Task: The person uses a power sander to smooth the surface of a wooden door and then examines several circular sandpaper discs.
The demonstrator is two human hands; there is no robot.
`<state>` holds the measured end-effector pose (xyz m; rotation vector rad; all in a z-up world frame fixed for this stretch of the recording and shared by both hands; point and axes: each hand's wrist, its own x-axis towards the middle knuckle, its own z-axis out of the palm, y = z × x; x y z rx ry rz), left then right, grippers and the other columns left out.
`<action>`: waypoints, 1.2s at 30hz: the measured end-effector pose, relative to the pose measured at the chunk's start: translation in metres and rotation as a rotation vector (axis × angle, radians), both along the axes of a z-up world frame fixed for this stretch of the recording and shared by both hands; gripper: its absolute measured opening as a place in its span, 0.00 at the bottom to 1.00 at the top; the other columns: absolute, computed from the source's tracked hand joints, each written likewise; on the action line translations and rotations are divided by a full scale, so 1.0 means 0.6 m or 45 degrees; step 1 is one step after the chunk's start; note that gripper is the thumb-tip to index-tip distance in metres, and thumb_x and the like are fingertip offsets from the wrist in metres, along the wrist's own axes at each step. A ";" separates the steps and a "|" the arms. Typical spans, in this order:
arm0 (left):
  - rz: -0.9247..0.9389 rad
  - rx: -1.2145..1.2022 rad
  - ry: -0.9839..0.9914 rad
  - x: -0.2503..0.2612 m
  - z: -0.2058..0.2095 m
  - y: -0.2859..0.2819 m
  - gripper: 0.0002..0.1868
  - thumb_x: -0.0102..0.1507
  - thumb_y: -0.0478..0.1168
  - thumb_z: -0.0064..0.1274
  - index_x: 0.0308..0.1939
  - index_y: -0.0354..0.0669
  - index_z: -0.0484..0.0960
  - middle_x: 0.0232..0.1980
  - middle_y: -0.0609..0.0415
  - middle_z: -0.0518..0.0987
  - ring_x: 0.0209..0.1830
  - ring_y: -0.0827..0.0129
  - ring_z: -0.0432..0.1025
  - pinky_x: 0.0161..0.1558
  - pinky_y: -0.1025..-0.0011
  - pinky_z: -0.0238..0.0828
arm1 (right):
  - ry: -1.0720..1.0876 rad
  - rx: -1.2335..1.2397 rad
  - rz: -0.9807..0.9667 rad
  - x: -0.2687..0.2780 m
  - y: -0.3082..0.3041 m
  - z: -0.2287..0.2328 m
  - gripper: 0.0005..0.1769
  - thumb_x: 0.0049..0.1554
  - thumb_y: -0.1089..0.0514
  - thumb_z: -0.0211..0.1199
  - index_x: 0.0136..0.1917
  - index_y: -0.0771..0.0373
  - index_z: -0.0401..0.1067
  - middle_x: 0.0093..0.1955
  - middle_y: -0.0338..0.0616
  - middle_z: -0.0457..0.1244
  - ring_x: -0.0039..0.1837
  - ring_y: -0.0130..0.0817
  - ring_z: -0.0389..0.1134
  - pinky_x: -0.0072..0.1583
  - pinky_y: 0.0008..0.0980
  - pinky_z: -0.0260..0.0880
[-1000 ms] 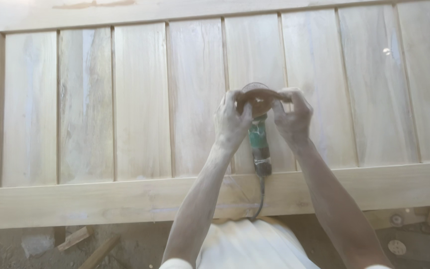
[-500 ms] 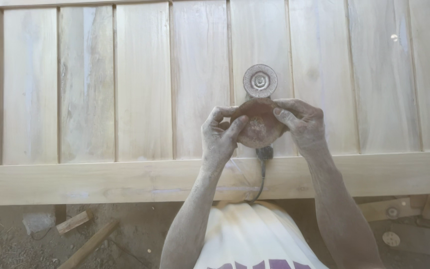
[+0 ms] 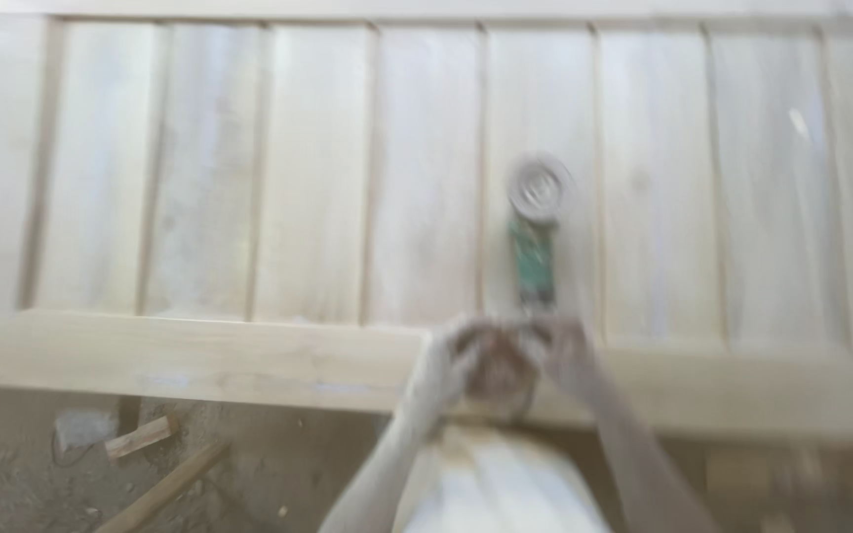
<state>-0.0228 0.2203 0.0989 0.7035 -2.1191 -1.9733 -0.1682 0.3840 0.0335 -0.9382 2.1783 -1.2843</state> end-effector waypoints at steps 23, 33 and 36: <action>1.001 -0.088 -0.279 0.517 -0.161 -0.112 0.08 0.59 0.36 0.65 0.38 0.36 0.82 0.34 0.51 0.83 0.32 0.76 0.77 0.36 0.74 0.76 | -0.175 0.661 0.676 0.393 -0.325 -0.058 0.16 0.52 0.51 0.74 0.48 0.63 0.81 0.39 0.48 0.74 0.44 0.37 0.74 0.51 0.37 0.74; 1.676 -0.019 -0.244 0.960 -0.204 -0.276 0.05 0.60 0.35 0.59 0.38 0.37 0.82 0.31 0.50 0.86 0.32 0.74 0.78 0.38 0.71 0.78 | -0.369 0.286 1.161 0.872 -0.535 0.000 0.26 0.57 0.51 0.70 0.66 0.60 0.73 0.59 0.45 0.74 0.64 0.32 0.72 0.65 0.33 0.65; 1.706 -0.028 -0.283 0.999 -0.181 -0.310 0.07 0.61 0.36 0.57 0.41 0.38 0.81 0.32 0.50 0.85 0.31 0.74 0.79 0.36 0.71 0.77 | -0.156 0.279 1.212 0.921 -0.576 0.025 0.31 0.56 0.51 0.66 0.71 0.58 0.66 0.61 0.44 0.70 0.66 0.30 0.71 0.64 0.31 0.71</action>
